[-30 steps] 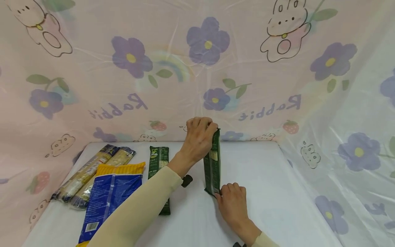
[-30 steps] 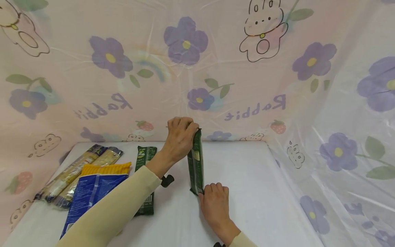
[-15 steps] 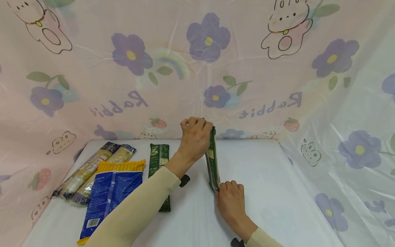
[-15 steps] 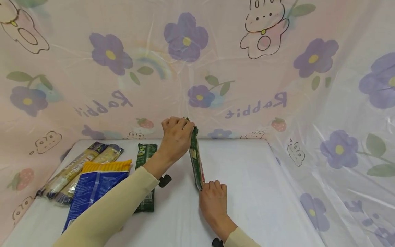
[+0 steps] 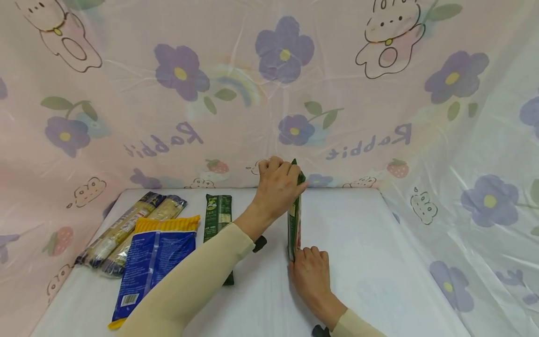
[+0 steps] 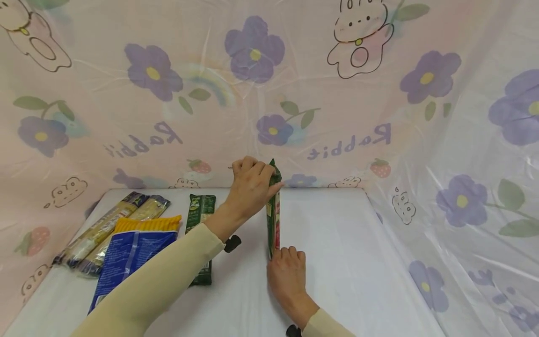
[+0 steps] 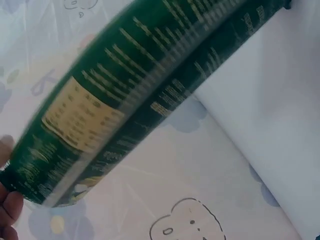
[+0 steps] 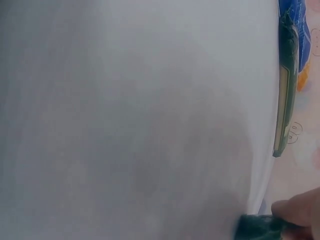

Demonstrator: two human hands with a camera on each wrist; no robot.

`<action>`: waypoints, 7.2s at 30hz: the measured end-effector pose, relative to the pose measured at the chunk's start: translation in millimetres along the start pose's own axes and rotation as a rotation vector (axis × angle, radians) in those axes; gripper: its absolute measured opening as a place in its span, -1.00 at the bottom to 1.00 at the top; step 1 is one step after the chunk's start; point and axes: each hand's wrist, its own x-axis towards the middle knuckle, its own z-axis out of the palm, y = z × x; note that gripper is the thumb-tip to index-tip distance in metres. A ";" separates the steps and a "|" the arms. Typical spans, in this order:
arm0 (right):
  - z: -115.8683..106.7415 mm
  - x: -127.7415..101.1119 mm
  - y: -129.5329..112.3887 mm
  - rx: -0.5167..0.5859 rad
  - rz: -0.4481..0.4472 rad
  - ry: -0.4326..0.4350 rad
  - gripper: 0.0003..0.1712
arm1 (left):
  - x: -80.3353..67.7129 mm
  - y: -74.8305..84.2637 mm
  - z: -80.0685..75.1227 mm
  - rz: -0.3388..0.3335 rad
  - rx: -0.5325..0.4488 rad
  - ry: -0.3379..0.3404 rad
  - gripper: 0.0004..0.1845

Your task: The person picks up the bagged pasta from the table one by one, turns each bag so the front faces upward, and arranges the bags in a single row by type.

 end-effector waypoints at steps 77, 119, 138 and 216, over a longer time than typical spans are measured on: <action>-19.0 3.7 32.1 0.271 -0.354 0.079 -0.75 | -81.8 -59.9 69.7 -0.118 0.001 -0.555 -0.86; -1.5 5.9 -15.3 0.085 -0.062 -0.534 -0.19 | -150.8 -33.4 30.4 -0.129 -0.194 -0.942 -0.45; -8.2 11.4 61.8 0.032 0.053 -0.543 -0.24 | -186.6 -147.8 -24.5 -0.289 -0.205 -1.093 -0.09; -27.4 15.5 116.1 -0.015 0.232 -0.415 -0.42 | -195.0 -50.4 11.4 -0.160 -0.336 -1.034 0.09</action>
